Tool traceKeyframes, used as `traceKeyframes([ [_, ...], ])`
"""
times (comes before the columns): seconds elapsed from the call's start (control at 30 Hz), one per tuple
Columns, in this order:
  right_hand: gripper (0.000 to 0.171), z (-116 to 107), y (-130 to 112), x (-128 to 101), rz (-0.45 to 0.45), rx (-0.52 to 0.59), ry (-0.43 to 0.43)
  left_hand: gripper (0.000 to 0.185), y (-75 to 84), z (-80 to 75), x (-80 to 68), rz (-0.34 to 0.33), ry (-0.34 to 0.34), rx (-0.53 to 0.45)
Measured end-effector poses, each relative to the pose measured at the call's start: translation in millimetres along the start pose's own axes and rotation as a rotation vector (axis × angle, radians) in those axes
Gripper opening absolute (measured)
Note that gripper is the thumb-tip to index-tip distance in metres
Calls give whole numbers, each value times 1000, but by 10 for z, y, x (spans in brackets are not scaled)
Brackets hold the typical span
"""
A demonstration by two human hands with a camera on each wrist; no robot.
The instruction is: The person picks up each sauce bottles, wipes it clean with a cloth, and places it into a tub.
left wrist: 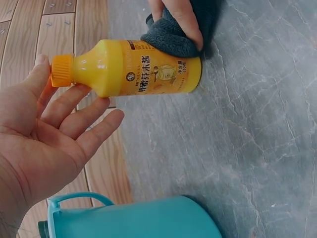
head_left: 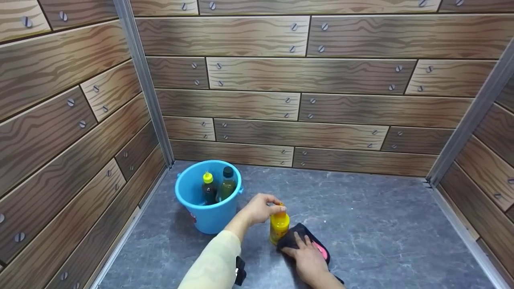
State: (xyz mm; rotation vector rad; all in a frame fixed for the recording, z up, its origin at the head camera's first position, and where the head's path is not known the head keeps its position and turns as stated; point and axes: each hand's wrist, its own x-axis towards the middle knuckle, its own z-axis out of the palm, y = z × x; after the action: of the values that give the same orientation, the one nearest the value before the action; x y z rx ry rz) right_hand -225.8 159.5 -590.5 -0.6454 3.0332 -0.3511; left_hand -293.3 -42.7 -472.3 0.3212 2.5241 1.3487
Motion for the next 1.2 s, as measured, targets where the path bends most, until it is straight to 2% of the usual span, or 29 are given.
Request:
traceKeyframes([
  [0.17,53,-24,54,-62,44,5,52,24,18,22,-10,1,-6,-20],
  [0.3,63,-46,109,-120,97,41,101,26,27,46,-15,1,-23,-31],
  [0.43,73,-81,176,-157,172,103,104,27,22,70,-7,3,-50,-32],
  [0.57,73,-149,216,-191,241,135,101,25,31,72,-2,14,-65,-38],
  [0.87,66,-214,208,-301,200,180,230,32,25,40,-44,40,-134,-42],
  [0.97,63,-227,194,-326,188,188,260,35,24,57,-55,49,-106,-56],
  [1.13,63,-247,178,-369,140,193,332,37,67,109,-62,40,-5,-78],
  [1.2,64,-250,172,-383,115,196,362,35,91,132,-61,43,14,-69],
])
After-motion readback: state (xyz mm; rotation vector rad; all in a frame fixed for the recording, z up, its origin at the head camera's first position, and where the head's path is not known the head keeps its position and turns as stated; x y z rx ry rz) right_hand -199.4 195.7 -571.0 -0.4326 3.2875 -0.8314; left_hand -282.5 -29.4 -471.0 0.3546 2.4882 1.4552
